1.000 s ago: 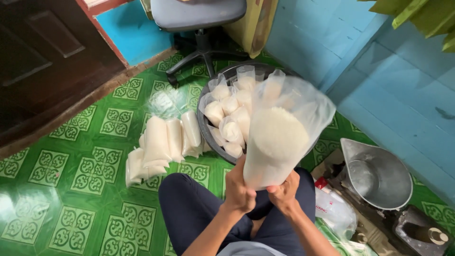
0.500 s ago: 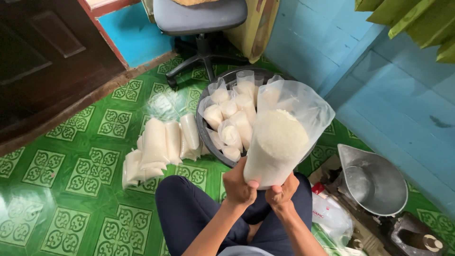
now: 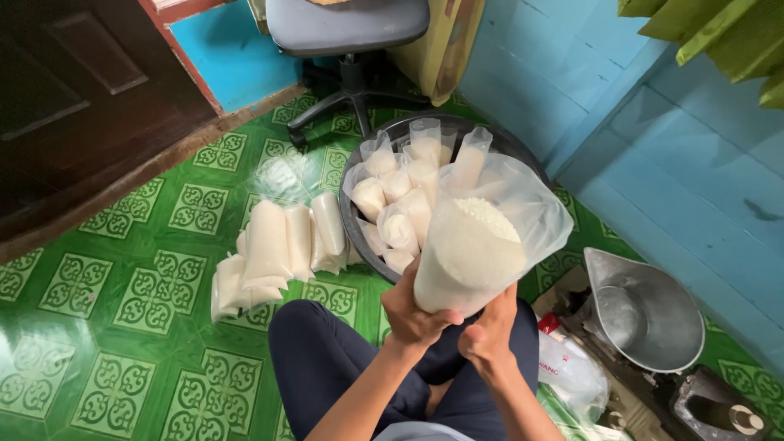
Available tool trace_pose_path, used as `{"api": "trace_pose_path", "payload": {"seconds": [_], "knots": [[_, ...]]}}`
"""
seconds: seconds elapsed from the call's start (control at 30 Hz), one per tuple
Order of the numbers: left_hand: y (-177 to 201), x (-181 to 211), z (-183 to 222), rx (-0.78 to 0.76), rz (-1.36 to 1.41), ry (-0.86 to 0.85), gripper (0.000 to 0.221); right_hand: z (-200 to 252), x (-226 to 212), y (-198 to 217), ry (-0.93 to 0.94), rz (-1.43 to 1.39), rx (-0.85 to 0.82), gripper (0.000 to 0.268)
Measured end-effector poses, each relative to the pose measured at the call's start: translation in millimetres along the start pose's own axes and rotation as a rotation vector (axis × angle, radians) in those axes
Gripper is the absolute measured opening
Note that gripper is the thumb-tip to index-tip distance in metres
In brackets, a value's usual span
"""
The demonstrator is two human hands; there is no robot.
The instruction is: The person seals plastic bags filled with a white liquid by hand using thin white ties, then transfers the sealed bags from a large black tub to a pile on the floor.
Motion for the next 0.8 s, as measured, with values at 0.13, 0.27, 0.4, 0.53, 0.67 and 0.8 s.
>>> {"api": "trace_pose_path", "payload": {"seconds": [0.13,0.27,0.4,0.53,0.67,0.8], "knots": [[-6,5,3,-0.016,0.023,0.044,0.097,-3,-1,-1,-0.029,0.022,0.0,0.102],[-12,5,2,-0.111,0.094,0.122,0.101,-34,-51,-6,0.149,0.215,0.14,0.074],[-15,1,-2,-0.125,0.146,0.159,0.101,-13,-2,3,0.04,0.145,0.076,0.087],[-8,-13,5,-0.056,0.046,0.131,0.1,-7,8,-4,0.041,0.137,0.049,0.087],[-3,-16,6,-0.019,0.04,0.112,0.097,-6,20,-6,0.045,0.133,0.023,0.087],[-3,-15,4,-0.01,0.056,0.096,0.097,-5,33,-7,0.048,0.133,0.003,0.087]]}}
Point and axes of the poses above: each hand's wrist, its own z-axis away from the middle knuckle, its own y-axis out of the back of the hand, x = y × z, the point moved 9 cm from there along -z, towards the middle knuckle, and after that the axes turned 1 degree about x, right-handed, at the moved point
